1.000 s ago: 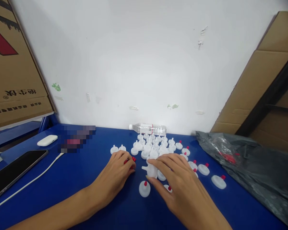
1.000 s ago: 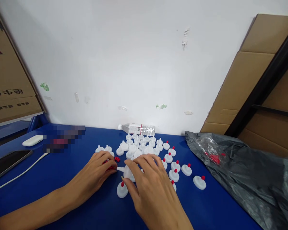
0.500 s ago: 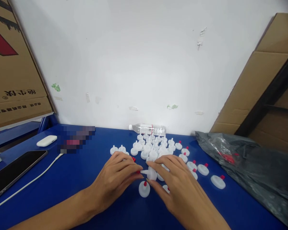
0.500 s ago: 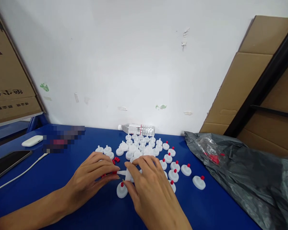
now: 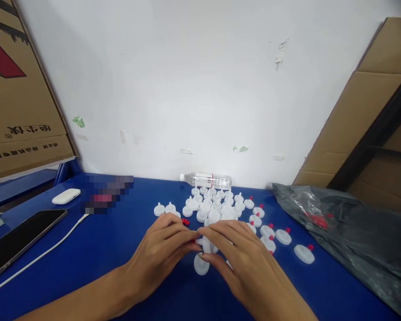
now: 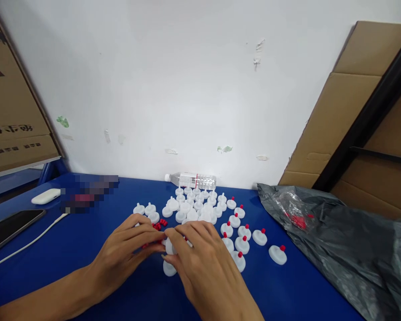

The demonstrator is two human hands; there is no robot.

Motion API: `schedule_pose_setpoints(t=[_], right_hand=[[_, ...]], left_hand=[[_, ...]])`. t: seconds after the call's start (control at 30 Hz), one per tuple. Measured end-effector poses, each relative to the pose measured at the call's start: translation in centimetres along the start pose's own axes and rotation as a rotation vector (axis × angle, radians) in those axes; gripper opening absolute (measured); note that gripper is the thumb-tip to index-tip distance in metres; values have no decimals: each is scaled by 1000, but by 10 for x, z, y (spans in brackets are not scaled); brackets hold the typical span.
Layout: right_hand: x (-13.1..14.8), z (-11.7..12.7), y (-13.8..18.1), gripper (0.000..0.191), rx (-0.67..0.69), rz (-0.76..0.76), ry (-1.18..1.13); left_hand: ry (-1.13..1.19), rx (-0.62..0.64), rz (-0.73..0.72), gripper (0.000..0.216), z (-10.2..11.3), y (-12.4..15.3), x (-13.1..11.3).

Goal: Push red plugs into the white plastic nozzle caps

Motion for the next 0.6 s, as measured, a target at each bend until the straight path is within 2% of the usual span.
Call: schedule_pose_setpoints(t=[0.07,0.17,0.4,0.6], right_hand=[[2,0,-1,36,-5,19,-29],[5,1,-2,33,-31,42,-41],[7,9,2,35,-50,48,-122],[9,13,0,37,-51,67,-187]], left_hand=[[5,26,23,22,-3,1,1],[-10,75,68,7,-8,4,4],[144,100,41,23,-9,5,1],[251,115,45,24,-7,5,-2]])
Point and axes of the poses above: each hand's wrist, its own y-axis away from the middle knuckle, its own z-axis out of the back of the hand, x = y × z, the point moved 5 cm from there along -y, towards the middle knuckle, and after that the axes turned 1 degree about -x, right-handed, at the moved point
